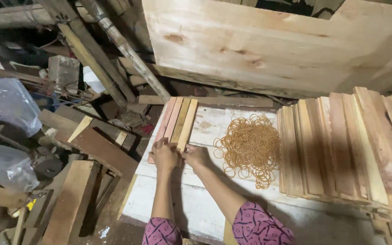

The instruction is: Wrapping rubber bands around individual wooden slats in a workshop environment

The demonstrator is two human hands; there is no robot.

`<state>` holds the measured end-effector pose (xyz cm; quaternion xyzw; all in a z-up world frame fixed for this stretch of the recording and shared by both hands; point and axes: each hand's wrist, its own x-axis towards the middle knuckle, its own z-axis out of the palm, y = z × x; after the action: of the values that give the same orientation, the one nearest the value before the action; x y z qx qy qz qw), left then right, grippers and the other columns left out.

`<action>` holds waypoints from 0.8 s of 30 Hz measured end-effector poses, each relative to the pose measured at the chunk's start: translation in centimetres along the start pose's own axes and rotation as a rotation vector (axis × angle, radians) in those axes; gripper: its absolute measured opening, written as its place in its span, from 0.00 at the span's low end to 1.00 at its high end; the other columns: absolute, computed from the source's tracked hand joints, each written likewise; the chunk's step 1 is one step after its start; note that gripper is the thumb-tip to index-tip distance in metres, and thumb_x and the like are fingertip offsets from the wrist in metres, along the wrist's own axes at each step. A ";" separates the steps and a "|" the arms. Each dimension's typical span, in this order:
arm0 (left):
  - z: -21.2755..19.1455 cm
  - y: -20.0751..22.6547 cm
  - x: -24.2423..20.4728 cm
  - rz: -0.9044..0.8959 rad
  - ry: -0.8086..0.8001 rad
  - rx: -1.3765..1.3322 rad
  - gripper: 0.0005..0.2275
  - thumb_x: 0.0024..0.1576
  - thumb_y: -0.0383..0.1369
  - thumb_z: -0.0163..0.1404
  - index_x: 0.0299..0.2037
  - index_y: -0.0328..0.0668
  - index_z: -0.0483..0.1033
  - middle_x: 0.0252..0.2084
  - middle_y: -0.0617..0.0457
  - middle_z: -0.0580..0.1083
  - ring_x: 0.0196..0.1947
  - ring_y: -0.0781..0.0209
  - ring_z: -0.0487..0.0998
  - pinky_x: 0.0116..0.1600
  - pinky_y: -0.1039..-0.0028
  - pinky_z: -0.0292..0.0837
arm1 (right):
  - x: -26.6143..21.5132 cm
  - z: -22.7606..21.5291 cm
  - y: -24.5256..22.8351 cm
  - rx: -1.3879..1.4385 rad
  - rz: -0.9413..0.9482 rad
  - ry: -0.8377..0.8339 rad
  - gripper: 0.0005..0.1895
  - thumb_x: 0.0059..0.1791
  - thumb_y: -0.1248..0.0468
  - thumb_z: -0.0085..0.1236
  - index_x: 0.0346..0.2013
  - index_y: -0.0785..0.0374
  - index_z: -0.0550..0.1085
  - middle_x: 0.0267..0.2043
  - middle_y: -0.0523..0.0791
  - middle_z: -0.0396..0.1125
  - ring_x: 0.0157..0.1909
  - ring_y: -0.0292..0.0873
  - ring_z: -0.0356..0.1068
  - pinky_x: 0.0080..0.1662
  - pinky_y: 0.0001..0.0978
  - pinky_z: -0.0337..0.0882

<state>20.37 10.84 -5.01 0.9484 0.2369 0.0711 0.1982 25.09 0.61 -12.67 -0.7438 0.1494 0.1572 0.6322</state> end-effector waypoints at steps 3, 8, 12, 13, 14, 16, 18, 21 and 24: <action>-2.2 1.1 -0.7 -0.049 -0.082 -0.093 0.10 0.54 0.41 0.60 0.46 0.69 0.85 0.73 0.60 0.62 0.75 0.37 0.52 0.70 0.32 0.49 | -3.5 -1.9 -3.4 -0.064 -0.071 -0.072 0.28 0.40 0.68 0.66 0.57 0.54 0.77 0.41 0.50 0.78 0.31 0.43 0.79 0.36 0.29 0.79; -1.6 0.4 -0.4 -0.058 -0.109 -0.121 0.11 0.55 0.41 0.59 0.48 0.68 0.83 0.73 0.59 0.63 0.76 0.39 0.53 0.69 0.29 0.49 | -3.0 -2.5 -3.6 -0.417 -0.201 -0.039 0.23 0.40 0.55 0.67 0.50 0.43 0.80 0.40 0.41 0.79 0.39 0.46 0.78 0.43 0.37 0.79; -1.1 0.3 -0.3 -0.059 -0.124 -0.097 0.12 0.55 0.42 0.59 0.49 0.70 0.82 0.73 0.59 0.64 0.76 0.42 0.54 0.69 0.31 0.51 | -2.9 -2.9 -3.1 -0.560 -0.356 -0.093 0.22 0.43 0.52 0.63 0.53 0.43 0.79 0.52 0.45 0.76 0.57 0.55 0.74 0.56 0.47 0.76; -0.3 -0.2 0.1 -0.053 -0.133 -0.099 0.12 0.55 0.42 0.59 0.49 0.70 0.82 0.73 0.59 0.64 0.76 0.42 0.54 0.69 0.31 0.51 | -2.4 -2.8 -2.6 -0.562 -0.348 -0.085 0.22 0.43 0.52 0.63 0.53 0.43 0.79 0.52 0.45 0.76 0.57 0.55 0.74 0.56 0.47 0.76; 0.6 -0.5 0.6 -0.067 -0.101 -0.095 0.14 0.54 0.42 0.59 0.51 0.70 0.81 0.72 0.60 0.65 0.75 0.45 0.55 0.67 0.32 0.54 | -1.8 -2.8 -2.1 -0.557 -0.378 -0.138 0.24 0.44 0.51 0.62 0.57 0.43 0.77 0.57 0.43 0.73 0.58 0.51 0.73 0.58 0.44 0.75; 1.8 0.5 -0.2 -0.059 -0.097 -0.089 0.16 0.52 0.41 0.59 0.52 0.70 0.79 0.71 0.60 0.66 0.75 0.47 0.56 0.66 0.33 0.57 | -2.8 -4.4 -2.0 -0.547 -0.382 -0.166 0.26 0.46 0.50 0.60 0.60 0.42 0.74 0.61 0.42 0.70 0.60 0.47 0.72 0.60 0.41 0.73; 2.4 3.0 -2.0 0.011 0.179 0.008 0.21 0.52 0.39 0.59 0.56 0.55 0.74 0.68 0.49 0.67 0.71 0.41 0.61 0.65 0.33 0.56 | -5.0 -6.8 -3.3 -0.585 -0.551 -0.168 0.23 0.49 0.57 0.56 0.60 0.42 0.75 0.60 0.40 0.72 0.60 0.49 0.71 0.60 0.42 0.73; 0.0 9.6 -8.3 0.178 0.278 -0.265 0.17 0.48 0.27 0.59 0.50 0.49 0.78 0.53 0.49 0.74 0.58 0.44 0.73 0.61 0.49 0.66 | -7.3 -10.3 -0.8 -0.171 -0.629 0.012 0.18 0.50 0.70 0.56 0.54 0.56 0.79 0.51 0.48 0.76 0.57 0.51 0.73 0.59 0.42 0.73; -0.1 14.6 -15.2 0.240 0.132 -0.673 0.10 0.57 0.26 0.51 0.47 0.41 0.79 0.41 0.41 0.79 0.48 0.38 0.79 0.52 0.52 0.74 | -15.6 -18.6 -2.0 0.057 -0.631 0.138 0.17 0.50 0.74 0.52 0.52 0.64 0.79 0.50 0.55 0.77 0.57 0.56 0.74 0.58 0.49 0.72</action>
<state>13.22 -8.23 0.45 0.8445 0.0998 0.2290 0.4738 12.65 -17.07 -1.47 -0.7444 -0.0419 -0.1015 0.6587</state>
